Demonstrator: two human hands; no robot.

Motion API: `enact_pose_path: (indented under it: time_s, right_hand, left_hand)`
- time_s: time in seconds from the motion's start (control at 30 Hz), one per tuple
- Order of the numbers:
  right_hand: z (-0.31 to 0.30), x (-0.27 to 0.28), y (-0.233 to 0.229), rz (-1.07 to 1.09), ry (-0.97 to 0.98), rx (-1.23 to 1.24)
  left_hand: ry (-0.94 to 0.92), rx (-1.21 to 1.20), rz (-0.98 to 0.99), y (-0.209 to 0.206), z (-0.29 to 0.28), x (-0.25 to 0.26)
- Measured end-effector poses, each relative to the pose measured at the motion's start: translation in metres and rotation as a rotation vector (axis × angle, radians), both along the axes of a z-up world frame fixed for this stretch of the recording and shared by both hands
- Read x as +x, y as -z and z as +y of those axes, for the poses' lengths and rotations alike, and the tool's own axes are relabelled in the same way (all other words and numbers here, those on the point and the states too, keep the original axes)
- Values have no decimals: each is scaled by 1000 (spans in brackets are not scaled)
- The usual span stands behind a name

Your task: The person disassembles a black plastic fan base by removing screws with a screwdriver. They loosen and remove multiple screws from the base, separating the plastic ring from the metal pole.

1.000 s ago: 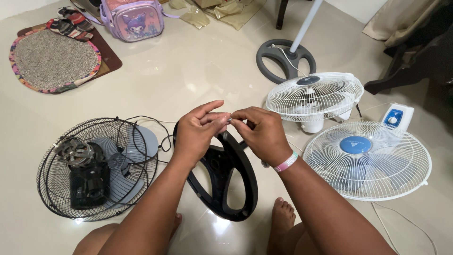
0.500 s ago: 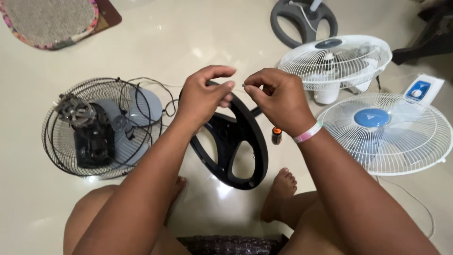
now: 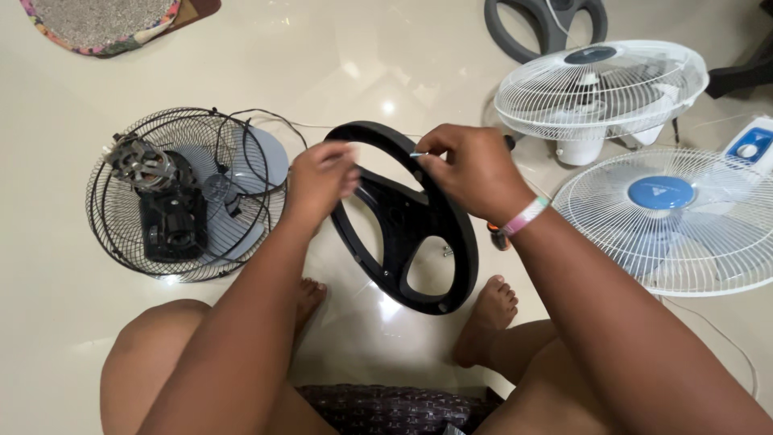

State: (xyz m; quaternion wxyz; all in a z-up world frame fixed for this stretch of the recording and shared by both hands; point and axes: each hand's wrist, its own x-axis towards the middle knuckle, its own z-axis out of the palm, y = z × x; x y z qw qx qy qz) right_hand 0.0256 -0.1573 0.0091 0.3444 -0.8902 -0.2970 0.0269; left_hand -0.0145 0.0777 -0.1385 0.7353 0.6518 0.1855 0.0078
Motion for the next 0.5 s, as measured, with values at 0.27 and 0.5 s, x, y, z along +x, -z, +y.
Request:
enact_pose_path:
  time_s: [0.27, 0.5]
  right_hand:
    - [18, 13, 31, 143, 1, -18]
    - [27, 19, 31, 188, 1, -28]
  left_hand:
    - [106, 945, 384, 263, -46, -93]
    - [-104, 545, 689, 276, -128, -133]
